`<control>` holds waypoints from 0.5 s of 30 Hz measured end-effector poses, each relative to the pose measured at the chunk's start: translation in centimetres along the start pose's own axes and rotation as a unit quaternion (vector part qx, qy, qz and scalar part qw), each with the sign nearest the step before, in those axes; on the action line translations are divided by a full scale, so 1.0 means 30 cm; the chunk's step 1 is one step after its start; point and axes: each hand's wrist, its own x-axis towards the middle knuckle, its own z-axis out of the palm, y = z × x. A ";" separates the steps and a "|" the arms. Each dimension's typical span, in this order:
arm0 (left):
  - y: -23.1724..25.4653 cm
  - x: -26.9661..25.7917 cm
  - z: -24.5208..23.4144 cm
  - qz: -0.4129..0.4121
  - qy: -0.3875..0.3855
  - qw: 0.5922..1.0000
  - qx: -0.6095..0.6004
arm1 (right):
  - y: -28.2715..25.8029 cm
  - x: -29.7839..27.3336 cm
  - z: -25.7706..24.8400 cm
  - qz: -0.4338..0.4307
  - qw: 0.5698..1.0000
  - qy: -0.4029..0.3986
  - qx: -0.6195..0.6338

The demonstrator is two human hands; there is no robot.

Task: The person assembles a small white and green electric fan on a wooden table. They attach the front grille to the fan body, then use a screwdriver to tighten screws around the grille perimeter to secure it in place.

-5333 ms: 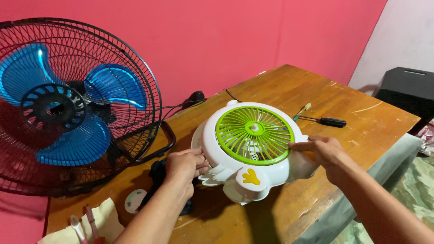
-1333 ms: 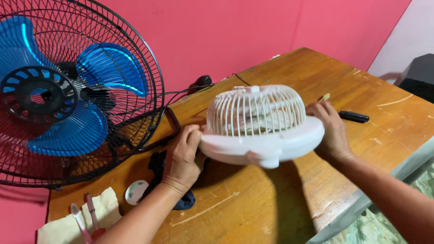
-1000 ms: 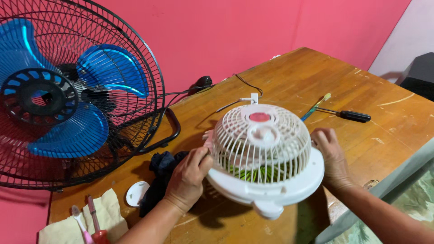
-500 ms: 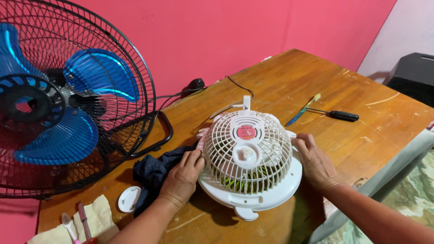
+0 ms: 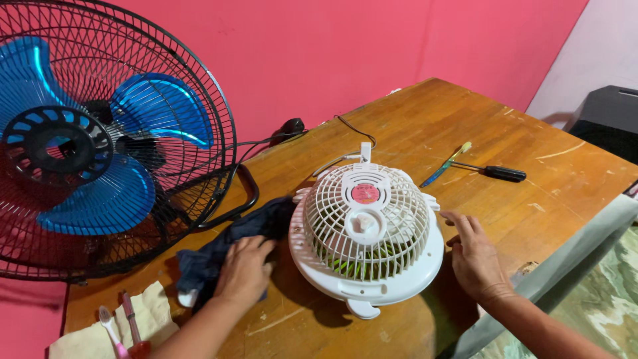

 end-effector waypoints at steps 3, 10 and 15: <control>-0.055 0.022 -0.011 -0.067 -0.017 0.995 0.077 | 0.011 -0.004 -0.003 0.083 0.990 0.032 0.107; 0.044 0.054 0.002 -0.093 0.110 0.984 -0.103 | -0.054 0.009 -0.027 0.377 0.870 -0.090 0.305; 0.172 0.030 0.049 -0.353 -0.112 0.779 -0.506 | -0.111 -0.015 -0.034 0.390 0.853 -0.129 0.322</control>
